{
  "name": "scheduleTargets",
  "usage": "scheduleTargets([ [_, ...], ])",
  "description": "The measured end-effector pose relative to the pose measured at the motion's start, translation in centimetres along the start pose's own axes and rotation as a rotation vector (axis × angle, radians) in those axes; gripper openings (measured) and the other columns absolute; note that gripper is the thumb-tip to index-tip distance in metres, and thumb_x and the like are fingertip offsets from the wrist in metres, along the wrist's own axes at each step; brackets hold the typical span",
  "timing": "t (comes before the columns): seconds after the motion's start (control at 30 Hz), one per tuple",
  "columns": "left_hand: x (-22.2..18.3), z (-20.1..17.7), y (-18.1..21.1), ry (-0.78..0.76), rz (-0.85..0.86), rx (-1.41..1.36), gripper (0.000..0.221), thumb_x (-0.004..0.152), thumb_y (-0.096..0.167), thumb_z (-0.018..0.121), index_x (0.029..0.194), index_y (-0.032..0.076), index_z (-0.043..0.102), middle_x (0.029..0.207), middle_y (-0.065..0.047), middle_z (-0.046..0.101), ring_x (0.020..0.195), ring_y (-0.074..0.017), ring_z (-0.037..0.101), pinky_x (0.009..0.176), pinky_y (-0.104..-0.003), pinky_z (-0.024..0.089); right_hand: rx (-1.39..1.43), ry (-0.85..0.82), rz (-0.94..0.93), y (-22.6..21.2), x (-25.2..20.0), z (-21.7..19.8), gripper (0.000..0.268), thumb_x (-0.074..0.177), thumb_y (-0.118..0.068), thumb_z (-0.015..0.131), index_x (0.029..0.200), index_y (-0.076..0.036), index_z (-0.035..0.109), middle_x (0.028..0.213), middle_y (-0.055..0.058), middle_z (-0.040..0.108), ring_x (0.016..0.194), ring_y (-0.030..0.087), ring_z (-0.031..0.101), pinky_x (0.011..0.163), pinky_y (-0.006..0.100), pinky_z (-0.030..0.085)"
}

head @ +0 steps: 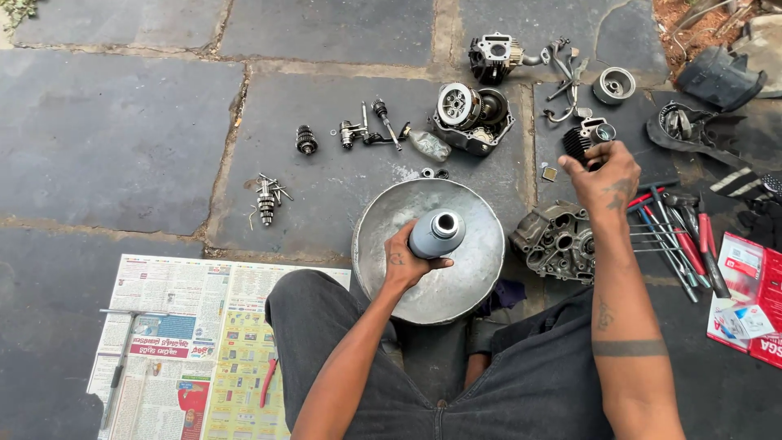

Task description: Cleaning and assembling motorcycle engine parts using oil and tools.

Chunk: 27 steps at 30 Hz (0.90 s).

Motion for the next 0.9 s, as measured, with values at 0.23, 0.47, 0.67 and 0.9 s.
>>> scheduleTargets([
  [0.23,0.1,-0.4,1.2,-0.003,-0.012,0.006,0.085,0.043,0.033,0.102,0.118,0.009,0.072,0.11,-0.008,0.079,0.107,-0.0243,0.075,0.096,-0.04,0.059,1.21,-0.191,0.489,4.3,0.0,4.4,0.039,0.088,-0.006,0.069,0.122,-0.005,0.052,0.105,0.009,0.065,0.091,0.018,0.068,0.074,0.038,0.059],
  [0.47,0.0,-0.5,1.7,-0.002,-0.023,-0.021,0.084,0.044,0.029,0.103,0.119,0.008,0.071,0.11,-0.008,0.079,0.107,-0.0241,0.075,0.096,-0.039,0.059,1.519,-0.617,0.095,-5.2,-3.8,0.9,0.043,0.091,0.008,0.069,0.13,0.002,0.051,0.127,0.023,0.066,0.122,0.029,0.068,0.113,0.04,0.055],
  [0.67,0.3,-0.1,1.1,0.024,0.014,-0.046,0.087,0.044,0.025,0.103,0.122,0.007,0.07,0.112,-0.009,0.078,0.109,-0.0242,0.074,0.097,-0.039,0.057,1.381,-0.705,0.055,-7.5,-4.7,1.6,0.051,0.087,0.004,0.071,0.133,0.002,0.051,0.128,0.022,0.067,0.121,0.028,0.067,0.106,0.039,0.055],
  [0.9,0.1,-0.5,1.5,-0.022,-0.067,-0.022,0.083,0.045,0.028,0.102,0.119,0.008,0.072,0.109,-0.008,0.08,0.106,-0.0236,0.076,0.096,-0.039,0.06,0.984,-0.678,0.076,-5.4,-5.2,4.6,0.057,0.084,-0.007,0.076,0.135,-0.005,0.052,0.121,0.019,0.071,0.117,0.022,0.068,0.102,0.035,0.057],
])
Point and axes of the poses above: each hand's wrist, its own x-axis towards the middle knuckle, its own z-axis out of the palm, y = z × x, the point moved 4 cm from there along x, towards the middle knuckle
